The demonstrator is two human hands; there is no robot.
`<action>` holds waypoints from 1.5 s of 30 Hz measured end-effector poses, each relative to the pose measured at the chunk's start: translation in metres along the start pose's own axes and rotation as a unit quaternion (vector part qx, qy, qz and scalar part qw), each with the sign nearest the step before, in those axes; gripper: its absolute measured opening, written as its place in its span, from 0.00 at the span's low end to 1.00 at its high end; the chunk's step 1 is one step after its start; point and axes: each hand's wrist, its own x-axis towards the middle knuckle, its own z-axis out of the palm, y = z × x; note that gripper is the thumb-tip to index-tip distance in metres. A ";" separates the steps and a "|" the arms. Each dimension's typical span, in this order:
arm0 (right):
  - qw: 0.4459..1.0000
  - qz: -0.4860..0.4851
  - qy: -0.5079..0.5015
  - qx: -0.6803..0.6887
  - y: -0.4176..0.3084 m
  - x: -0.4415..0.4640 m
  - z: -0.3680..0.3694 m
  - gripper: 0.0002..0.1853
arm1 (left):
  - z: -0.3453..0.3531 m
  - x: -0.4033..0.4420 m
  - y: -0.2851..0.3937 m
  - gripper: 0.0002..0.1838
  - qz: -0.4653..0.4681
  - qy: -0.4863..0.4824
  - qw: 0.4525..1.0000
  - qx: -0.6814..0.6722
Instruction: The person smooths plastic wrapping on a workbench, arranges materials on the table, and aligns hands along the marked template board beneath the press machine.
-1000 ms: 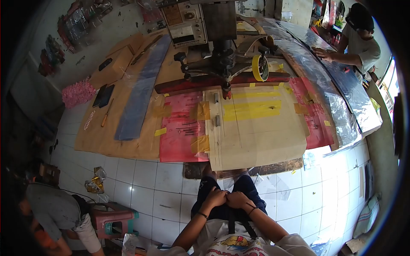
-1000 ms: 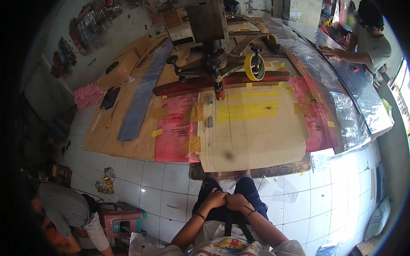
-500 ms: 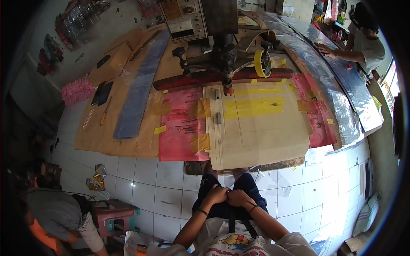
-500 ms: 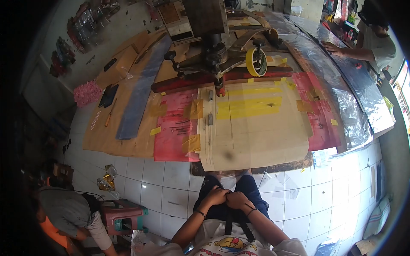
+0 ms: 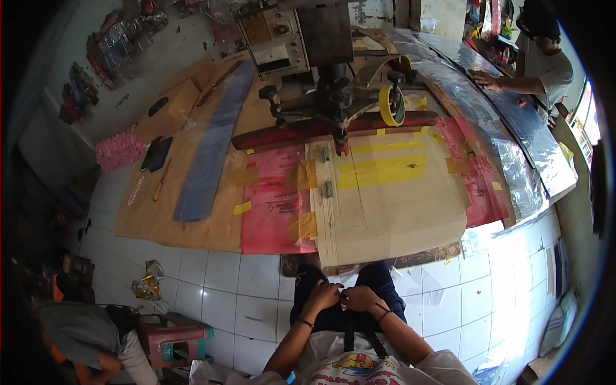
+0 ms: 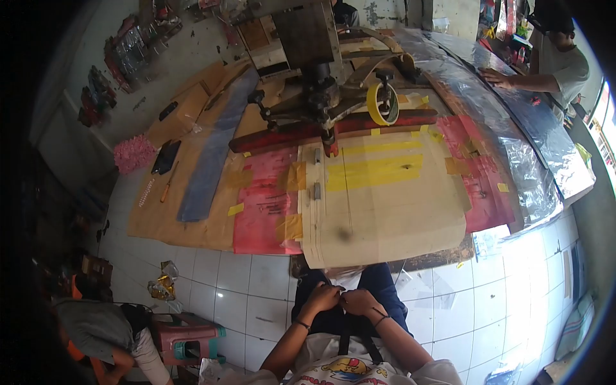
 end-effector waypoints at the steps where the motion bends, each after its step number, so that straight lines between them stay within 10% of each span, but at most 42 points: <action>1: 1.000 0.009 -0.010 -0.018 0.001 0.004 0.000 0.20 | 0.001 -0.001 -0.002 0.16 0.006 0.004 1.000 0.003; 9: 0.995 -0.023 0.041 0.088 -0.015 -0.013 -0.037 0.16 | -0.080 -0.042 0.035 0.18 -0.023 -0.124 0.992 -0.024; 13: 0.989 -0.017 0.108 0.099 -0.039 -0.025 -0.053 0.15 | -0.202 -0.088 0.091 0.27 0.183 -0.184 0.903 -0.342; 17: 0.993 -0.023 0.107 0.052 -0.046 -0.021 -0.036 0.14 | -0.308 -0.111 0.143 0.39 0.618 0.138 0.632 -0.448; 21: 0.998 -0.006 0.058 0.034 -0.061 -0.022 -0.045 0.15 | -0.347 -0.153 0.180 0.31 0.684 0.358 0.352 -0.529; 24: 0.995 -0.027 0.077 0.051 -0.057 -0.021 -0.042 0.15 | -0.359 -0.140 0.210 0.30 0.703 0.468 0.259 -0.469; 45: 0.998 0.028 0.027 0.054 -0.055 -0.016 -0.045 0.19 | -0.363 -0.101 0.249 0.23 0.688 0.576 0.184 -0.400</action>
